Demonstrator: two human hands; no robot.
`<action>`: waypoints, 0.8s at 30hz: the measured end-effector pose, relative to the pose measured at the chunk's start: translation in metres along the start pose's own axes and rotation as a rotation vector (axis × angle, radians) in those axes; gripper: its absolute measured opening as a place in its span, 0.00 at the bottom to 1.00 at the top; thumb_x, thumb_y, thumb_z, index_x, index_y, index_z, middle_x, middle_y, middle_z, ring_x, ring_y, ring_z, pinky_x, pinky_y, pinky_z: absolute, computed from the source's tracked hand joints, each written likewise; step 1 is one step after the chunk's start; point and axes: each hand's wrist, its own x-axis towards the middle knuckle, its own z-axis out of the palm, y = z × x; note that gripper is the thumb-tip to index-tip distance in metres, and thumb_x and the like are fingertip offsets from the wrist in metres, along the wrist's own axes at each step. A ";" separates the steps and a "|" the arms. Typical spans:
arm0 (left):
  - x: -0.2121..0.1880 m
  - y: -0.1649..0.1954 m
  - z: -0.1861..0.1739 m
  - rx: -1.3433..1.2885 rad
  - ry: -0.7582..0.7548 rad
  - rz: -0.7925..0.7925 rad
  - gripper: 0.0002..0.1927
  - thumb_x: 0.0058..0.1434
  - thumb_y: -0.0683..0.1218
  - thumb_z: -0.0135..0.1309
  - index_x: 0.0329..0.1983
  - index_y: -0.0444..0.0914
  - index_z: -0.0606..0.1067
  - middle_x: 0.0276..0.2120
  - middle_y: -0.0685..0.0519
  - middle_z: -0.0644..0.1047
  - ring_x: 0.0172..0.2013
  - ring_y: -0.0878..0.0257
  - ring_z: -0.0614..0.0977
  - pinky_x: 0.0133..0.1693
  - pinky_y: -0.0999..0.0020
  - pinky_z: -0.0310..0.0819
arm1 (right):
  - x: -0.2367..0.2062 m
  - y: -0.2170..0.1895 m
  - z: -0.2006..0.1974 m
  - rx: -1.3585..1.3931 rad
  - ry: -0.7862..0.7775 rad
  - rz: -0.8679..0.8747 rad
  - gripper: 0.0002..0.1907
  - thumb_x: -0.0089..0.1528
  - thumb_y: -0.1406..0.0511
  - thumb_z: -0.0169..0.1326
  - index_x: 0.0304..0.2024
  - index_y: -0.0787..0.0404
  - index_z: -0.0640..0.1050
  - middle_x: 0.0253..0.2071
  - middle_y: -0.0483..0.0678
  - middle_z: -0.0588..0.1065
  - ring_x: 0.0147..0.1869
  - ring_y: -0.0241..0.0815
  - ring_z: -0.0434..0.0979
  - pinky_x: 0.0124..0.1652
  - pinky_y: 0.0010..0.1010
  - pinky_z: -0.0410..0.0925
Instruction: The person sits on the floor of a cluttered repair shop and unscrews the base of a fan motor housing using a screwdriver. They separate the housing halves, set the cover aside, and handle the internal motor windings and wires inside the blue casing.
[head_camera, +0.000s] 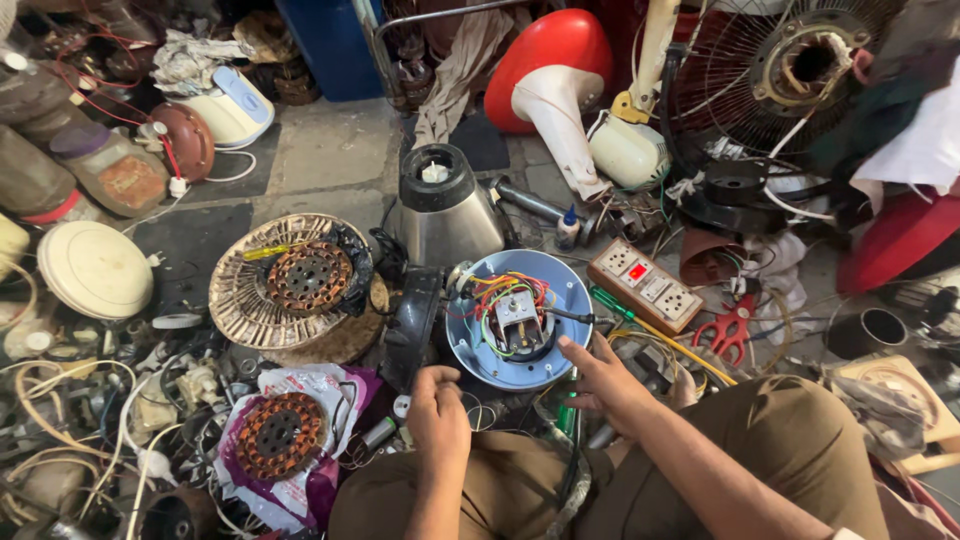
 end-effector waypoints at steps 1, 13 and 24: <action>0.002 0.004 -0.006 0.305 0.112 0.224 0.09 0.64 0.40 0.48 0.45 0.40 0.76 0.38 0.49 0.82 0.42 0.52 0.80 0.46 0.52 0.75 | 0.003 -0.003 0.003 -0.007 -0.003 0.008 0.48 0.60 0.49 0.56 0.75 0.50 0.48 0.68 0.55 0.67 0.61 0.61 0.77 0.53 0.50 0.74; 0.083 0.010 -0.042 0.719 0.172 0.220 0.33 0.41 0.59 0.72 0.40 0.32 0.74 0.47 0.33 0.74 0.49 0.35 0.77 0.50 0.44 0.74 | 0.026 -0.009 0.000 0.198 -0.144 0.005 0.28 0.54 0.73 0.48 0.58 0.60 0.70 0.50 0.57 0.77 0.48 0.58 0.82 0.46 0.56 0.77; 0.026 0.171 -0.018 0.651 0.379 0.442 0.28 0.35 0.55 0.73 0.31 0.34 0.74 0.36 0.41 0.74 0.40 0.39 0.76 0.42 0.42 0.72 | 0.003 -0.008 -0.067 0.441 -0.332 0.203 0.26 0.56 0.65 0.43 0.55 0.70 0.71 0.50 0.60 0.78 0.50 0.59 0.79 0.48 0.47 0.75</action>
